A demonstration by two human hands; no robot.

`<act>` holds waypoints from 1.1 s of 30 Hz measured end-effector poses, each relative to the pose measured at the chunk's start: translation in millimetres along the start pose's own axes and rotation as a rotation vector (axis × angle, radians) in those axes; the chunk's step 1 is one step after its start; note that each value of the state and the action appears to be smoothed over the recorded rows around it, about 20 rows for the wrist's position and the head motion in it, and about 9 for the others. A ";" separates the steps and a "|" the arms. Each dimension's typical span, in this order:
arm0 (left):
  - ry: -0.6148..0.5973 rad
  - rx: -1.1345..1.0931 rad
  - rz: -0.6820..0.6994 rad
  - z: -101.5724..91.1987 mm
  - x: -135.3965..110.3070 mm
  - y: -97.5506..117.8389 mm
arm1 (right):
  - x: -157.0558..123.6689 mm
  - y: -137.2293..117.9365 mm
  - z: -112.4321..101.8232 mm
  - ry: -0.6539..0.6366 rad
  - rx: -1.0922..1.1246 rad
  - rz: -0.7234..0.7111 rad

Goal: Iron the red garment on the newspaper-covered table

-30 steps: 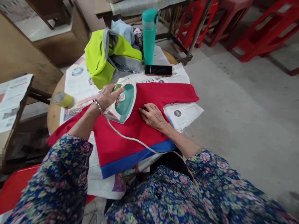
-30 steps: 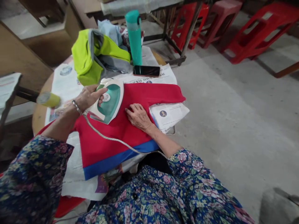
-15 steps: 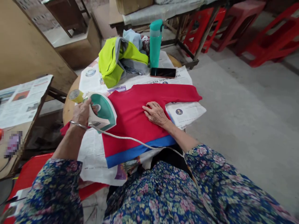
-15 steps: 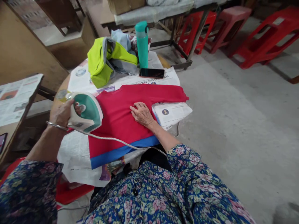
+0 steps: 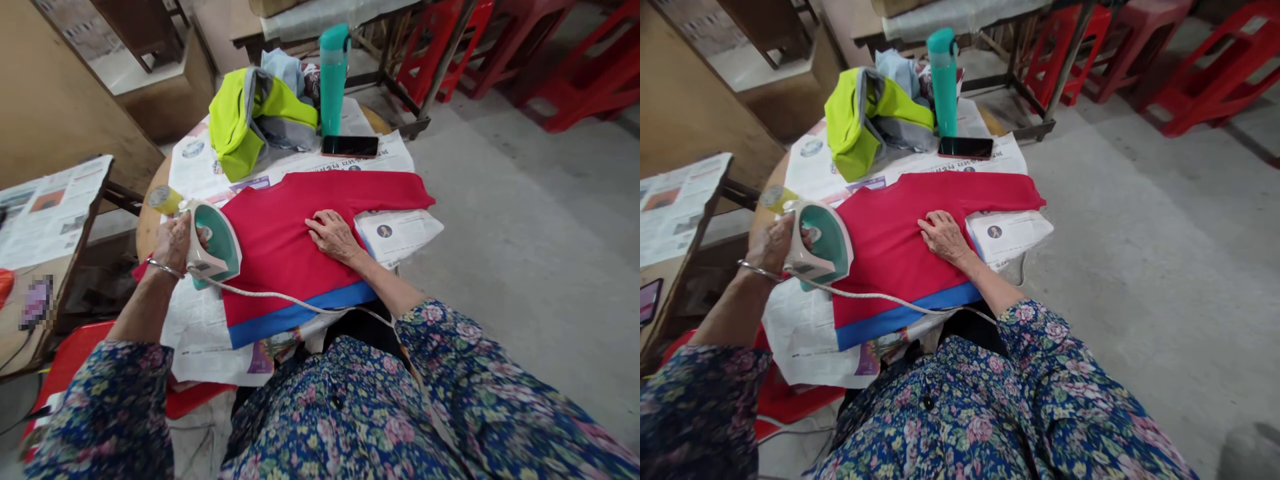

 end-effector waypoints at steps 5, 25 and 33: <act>0.246 -0.061 -0.118 -13.8 -0.9 11.7 | 0.8 1.1 1.1 -0.018 0.009 0.011; -0.382 -0.119 0.064 120.7 -87.0 4.9 | 0.4 3.7 3.3 -0.049 -0.022 0.019; -0.244 -0.016 0.059 79.5 -77.1 -5.5 | 1.7 1.9 0.4 -0.031 -0.014 0.003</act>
Point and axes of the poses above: each hand's wrist, its own x-axis towards the middle knuckle, its own z-axis out of the palm, y = z × x, the point moved 9 cm from there along x, towards the middle knuckle, and after that the axes turned 7 degrees about -x, right-handed, at the moved point
